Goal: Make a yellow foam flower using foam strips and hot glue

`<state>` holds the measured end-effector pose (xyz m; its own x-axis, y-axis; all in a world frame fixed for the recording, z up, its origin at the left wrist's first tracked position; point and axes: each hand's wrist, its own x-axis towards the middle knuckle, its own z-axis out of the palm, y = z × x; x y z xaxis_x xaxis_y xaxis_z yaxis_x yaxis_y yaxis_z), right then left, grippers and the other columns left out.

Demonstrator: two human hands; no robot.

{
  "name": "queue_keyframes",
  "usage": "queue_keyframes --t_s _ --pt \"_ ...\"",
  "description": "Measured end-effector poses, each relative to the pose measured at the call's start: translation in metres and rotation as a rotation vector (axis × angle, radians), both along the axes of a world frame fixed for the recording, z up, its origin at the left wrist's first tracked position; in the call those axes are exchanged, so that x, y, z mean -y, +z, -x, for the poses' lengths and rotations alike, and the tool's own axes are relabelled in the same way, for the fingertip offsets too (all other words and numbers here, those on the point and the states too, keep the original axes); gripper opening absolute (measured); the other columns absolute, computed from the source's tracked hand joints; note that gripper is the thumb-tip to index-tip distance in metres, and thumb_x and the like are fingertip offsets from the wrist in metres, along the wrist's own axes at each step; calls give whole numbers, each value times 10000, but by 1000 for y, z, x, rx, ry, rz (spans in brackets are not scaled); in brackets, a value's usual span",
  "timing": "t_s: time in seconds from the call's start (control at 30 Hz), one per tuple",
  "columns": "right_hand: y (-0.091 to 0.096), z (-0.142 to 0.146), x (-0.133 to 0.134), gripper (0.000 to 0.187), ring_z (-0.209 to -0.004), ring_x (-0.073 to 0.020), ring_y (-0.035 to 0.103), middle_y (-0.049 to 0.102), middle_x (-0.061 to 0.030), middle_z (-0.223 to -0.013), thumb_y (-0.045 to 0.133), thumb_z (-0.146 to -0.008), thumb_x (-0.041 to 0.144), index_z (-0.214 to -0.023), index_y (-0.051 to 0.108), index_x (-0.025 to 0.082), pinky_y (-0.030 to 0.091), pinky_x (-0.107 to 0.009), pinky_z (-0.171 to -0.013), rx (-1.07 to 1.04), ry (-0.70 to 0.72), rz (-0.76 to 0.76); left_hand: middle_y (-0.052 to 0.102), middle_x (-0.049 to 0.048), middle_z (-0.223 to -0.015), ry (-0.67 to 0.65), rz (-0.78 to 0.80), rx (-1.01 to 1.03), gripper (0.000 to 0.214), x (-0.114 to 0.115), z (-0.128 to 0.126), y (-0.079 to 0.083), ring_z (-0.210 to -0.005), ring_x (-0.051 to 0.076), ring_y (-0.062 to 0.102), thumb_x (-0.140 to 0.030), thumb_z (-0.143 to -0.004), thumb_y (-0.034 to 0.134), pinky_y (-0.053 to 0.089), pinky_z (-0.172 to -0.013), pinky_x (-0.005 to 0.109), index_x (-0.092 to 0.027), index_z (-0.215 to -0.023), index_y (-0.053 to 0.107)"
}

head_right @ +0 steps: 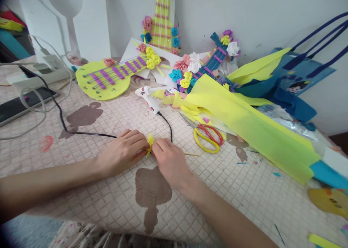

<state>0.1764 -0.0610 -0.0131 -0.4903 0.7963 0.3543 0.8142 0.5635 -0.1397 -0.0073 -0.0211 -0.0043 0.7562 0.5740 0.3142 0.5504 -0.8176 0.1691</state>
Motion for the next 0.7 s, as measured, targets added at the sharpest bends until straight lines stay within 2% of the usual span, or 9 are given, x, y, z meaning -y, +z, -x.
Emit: queue_keyframes --t_s 0.37,0.6,0.7 --pt "-3 1 -2 204 -807 -179 520 584 -42 -808 406 -927 127 -817 570 177 437 -291 -654 30 8 18 546 48 -789 -40 -106 -90 232 3 -2 0 -756 189 464 -182 -948 405 365 -697 332 -139 -757 530" --pt "2 0 2 134 -817 -182 537 589 -57 -859 456 -912 158 -855 576 174 472 -307 -691 -130 -10 96 573 39 -815 -11 -7 -67 150 2 1 3 -792 187 493 -173 -917 472 373 -715 327 -143 -799 559" --pt "6 -2 3 84 -859 -191 528 581 -66 -890 484 -896 158 -895 567 169 473 -326 -744 -226 6 73 581 35 -828 6 58 -27 91 1 3 3 -824 187 507 -167 -889 512 379 -731 322 -147 -821 569"
